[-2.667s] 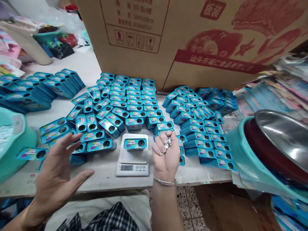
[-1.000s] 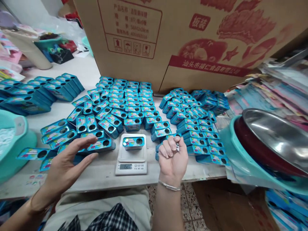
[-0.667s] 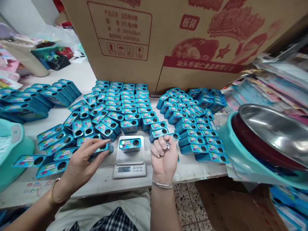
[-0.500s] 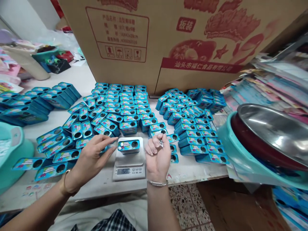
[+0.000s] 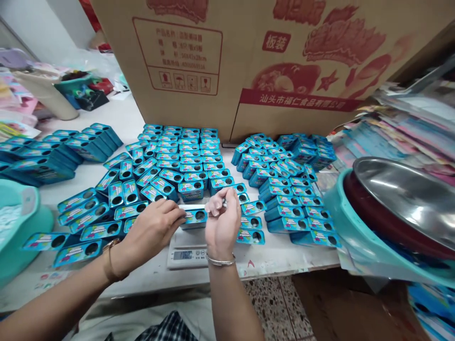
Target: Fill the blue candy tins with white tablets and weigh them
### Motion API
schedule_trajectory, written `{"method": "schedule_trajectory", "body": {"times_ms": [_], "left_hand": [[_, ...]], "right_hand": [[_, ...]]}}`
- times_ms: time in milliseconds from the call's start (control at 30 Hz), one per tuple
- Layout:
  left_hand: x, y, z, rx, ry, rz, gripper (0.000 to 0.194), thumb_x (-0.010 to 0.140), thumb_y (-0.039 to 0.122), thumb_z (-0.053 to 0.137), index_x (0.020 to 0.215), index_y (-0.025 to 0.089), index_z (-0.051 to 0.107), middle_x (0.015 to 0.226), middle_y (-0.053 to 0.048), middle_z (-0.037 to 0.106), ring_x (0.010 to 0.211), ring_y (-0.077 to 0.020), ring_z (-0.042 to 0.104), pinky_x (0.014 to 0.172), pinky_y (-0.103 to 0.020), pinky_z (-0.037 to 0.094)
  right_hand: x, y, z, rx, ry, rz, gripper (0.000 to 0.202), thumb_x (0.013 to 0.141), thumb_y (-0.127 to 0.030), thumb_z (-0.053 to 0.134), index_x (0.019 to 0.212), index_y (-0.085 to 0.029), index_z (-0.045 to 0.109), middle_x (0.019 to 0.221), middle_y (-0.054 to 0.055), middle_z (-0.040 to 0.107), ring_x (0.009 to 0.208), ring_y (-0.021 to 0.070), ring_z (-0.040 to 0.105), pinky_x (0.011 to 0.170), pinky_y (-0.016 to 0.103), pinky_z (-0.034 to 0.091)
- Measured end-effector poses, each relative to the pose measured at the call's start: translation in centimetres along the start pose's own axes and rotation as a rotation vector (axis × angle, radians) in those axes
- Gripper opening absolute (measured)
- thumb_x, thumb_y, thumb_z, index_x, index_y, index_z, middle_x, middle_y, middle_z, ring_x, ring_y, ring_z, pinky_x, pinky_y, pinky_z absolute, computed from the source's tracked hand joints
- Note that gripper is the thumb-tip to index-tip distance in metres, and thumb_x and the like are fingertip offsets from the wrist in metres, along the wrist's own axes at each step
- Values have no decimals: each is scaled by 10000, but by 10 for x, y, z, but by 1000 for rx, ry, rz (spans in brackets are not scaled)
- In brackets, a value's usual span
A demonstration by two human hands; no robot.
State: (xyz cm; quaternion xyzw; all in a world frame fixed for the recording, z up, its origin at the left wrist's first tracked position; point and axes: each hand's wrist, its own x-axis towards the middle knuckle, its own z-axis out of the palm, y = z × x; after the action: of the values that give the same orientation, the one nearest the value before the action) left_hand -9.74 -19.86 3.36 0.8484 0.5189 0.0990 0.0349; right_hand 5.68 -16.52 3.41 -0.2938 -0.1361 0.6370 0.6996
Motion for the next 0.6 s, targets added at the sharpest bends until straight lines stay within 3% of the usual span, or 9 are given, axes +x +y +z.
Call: {"method": "schedule_trajectory", "body": {"times_ms": [233, 467, 600], "left_hand": [[9, 4, 3, 44, 7, 42, 195, 961, 208, 442, 831, 185, 585, 791, -29, 539, 716, -182, 484, 638, -317, 374], [26, 15, 14, -109, 38, 81, 219, 962, 184, 419, 871, 169, 617, 808, -37, 568, 741, -172, 536, 645, -292, 429], [36, 16, 11, -432, 129, 78, 210, 956, 183, 448, 928, 166, 655, 858, -49, 629, 785, -160, 594, 692, -285, 484]], "right_hand": [[-4, 8, 1, -101, -13, -39, 254, 879, -387, 562, 726, -194, 500, 614, -65, 403, 581, 84, 425, 638, 236, 424], [0, 0, -1, 96, 16, 60, 220, 883, -346, 559, 743, -195, 481, 569, -90, 325, 490, 68, 330, 497, 199, 332], [0, -21, -8, 205, -6, 69, 203, 917, -292, 489, 743, -189, 470, 556, -89, 292, 464, 65, 309, 448, 190, 276]]}}
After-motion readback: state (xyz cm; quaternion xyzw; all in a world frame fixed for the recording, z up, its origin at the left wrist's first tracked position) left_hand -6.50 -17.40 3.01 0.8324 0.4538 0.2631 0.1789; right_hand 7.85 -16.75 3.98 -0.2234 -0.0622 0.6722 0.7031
